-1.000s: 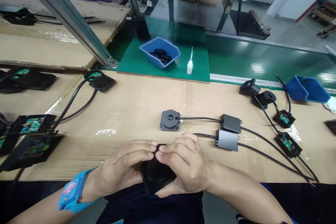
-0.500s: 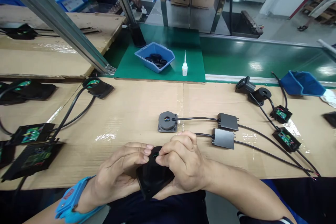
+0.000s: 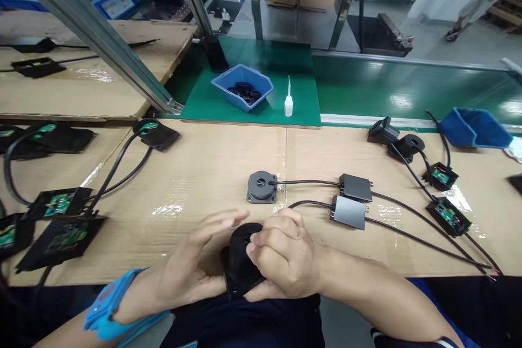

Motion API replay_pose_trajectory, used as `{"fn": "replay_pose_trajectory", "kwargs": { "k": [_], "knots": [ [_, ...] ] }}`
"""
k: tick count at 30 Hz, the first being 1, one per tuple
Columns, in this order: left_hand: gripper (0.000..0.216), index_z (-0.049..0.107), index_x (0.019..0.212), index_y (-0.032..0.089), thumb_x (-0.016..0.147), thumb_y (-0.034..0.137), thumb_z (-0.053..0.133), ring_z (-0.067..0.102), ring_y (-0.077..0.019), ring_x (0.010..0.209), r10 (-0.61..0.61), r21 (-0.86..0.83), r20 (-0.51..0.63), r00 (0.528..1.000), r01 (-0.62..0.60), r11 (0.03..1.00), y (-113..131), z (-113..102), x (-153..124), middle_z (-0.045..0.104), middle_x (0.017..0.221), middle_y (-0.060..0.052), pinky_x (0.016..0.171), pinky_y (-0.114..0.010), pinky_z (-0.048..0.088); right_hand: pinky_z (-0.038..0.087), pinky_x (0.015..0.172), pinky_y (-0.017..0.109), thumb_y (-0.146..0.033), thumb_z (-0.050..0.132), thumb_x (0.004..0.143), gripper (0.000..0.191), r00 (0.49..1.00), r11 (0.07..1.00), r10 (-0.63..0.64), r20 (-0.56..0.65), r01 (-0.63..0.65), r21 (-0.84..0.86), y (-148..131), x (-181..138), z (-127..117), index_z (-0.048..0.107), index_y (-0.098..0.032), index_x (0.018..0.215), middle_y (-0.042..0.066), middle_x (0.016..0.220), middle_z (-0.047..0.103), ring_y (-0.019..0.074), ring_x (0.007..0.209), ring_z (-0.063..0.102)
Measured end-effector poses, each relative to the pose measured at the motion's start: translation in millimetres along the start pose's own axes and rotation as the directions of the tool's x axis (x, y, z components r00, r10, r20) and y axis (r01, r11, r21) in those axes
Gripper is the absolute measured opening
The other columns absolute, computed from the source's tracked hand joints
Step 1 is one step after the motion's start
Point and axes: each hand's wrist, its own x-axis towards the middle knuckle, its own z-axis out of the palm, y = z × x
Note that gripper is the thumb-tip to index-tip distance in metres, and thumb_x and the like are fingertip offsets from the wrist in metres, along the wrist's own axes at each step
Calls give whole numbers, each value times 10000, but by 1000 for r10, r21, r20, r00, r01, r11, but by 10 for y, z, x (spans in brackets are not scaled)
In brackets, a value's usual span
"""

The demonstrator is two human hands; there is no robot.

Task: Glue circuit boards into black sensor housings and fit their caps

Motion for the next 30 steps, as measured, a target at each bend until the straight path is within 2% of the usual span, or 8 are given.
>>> {"fn": "replay_pose_trajectory", "kwargs": {
  "k": [2, 3, 5, 7, 11, 19, 26, 30],
  "knots": [
    [1328, 70, 1635, 218, 647, 485, 917, 374, -333, 1478, -139, -161, 158, 978, 164, 973, -8, -49, -38, 308, 1598, -224, 1213, -473, 375, 445, 850, 390, -461, 472, 1047, 393, 1000, 999, -22, -3, 22, -25, 0, -6, -7, 605, -109, 932, 78, 925, 616, 192, 934, 559],
    [1409, 11, 1642, 256, 603, 564, 911, 354, -352, 1487, -197, -240, 224, 955, 250, 938, -2, -63, -52, 274, 1620, -210, 1221, -503, 348, 445, 859, 392, -445, 469, 1050, 385, 999, 999, -31, 7, 32, -32, -3, -6, -13, 618, -113, 926, 78, 937, 619, 191, 931, 562],
    [1303, 33, 1640, 314, 676, 597, 863, 382, -348, 1469, -274, -380, 276, 921, 366, 850, 25, -60, -58, 333, 1600, -165, 1217, -525, 341, 443, 870, 391, -405, 479, 1049, 361, 998, 998, -52, 26, 53, -45, -12, -1, -23, 637, -117, 897, 76, 954, 618, 186, 928, 565],
    [1032, 150, 1625, 335, 831, 539, 776, 425, -312, 1440, -317, -454, 256, 913, 403, 795, 64, -18, -34, 403, 1556, -128, 1204, -492, 368, 441, 878, 386, -370, 483, 1047, 340, 997, 996, -72, 37, 73, -43, -21, 4, -30, 635, -117, 881, 74, 965, 615, 182, 932, 562],
    [715, 291, 1546, 375, 955, 296, 685, 523, -205, 1350, -347, -497, 145, 927, 372, 784, 128, 84, 58, 493, 1478, -68, 1149, -347, 432, 432, 887, 386, -382, 502, 1042, 303, 998, 997, -58, 22, 59, -40, -24, 0, -31, 612, -109, 970, 66, 968, 624, 178, 932, 553],
    [684, 280, 1514, 343, 958, 241, 665, 612, -179, 1218, -289, -518, 38, 956, 267, 813, 123, 94, 97, 603, 1319, -93, 990, -269, 533, 361, 921, 402, -407, 607, 988, 214, 998, 998, 54, 12, -54, 14, -13, 67, -12, 531, -209, 1021, 31, 951, 643, 181, 925, 541],
    [515, 290, 1453, 319, 1023, 333, 573, 629, -121, 984, -300, -564, 67, 952, 284, 775, 156, 103, 124, 633, 1206, -86, 848, -220, 546, 371, 863, 413, -627, 751, 821, 529, 989, 991, 128, -79, -125, 41, -29, 89, -1, 491, -208, 1012, 19, 866, 632, 171, 831, 563],
    [527, 265, 1470, 310, 1030, 322, 556, 640, -125, 1009, -309, -541, 95, 946, 310, 782, 132, 94, 137, 639, 1200, -85, 859, -218, 554, 382, 809, 439, -735, 755, 728, 687, 954, 976, 210, -215, -191, 108, -35, 53, 31, 476, -203, 1061, 35, 856, 580, 187, 783, 540]
  ]
}}
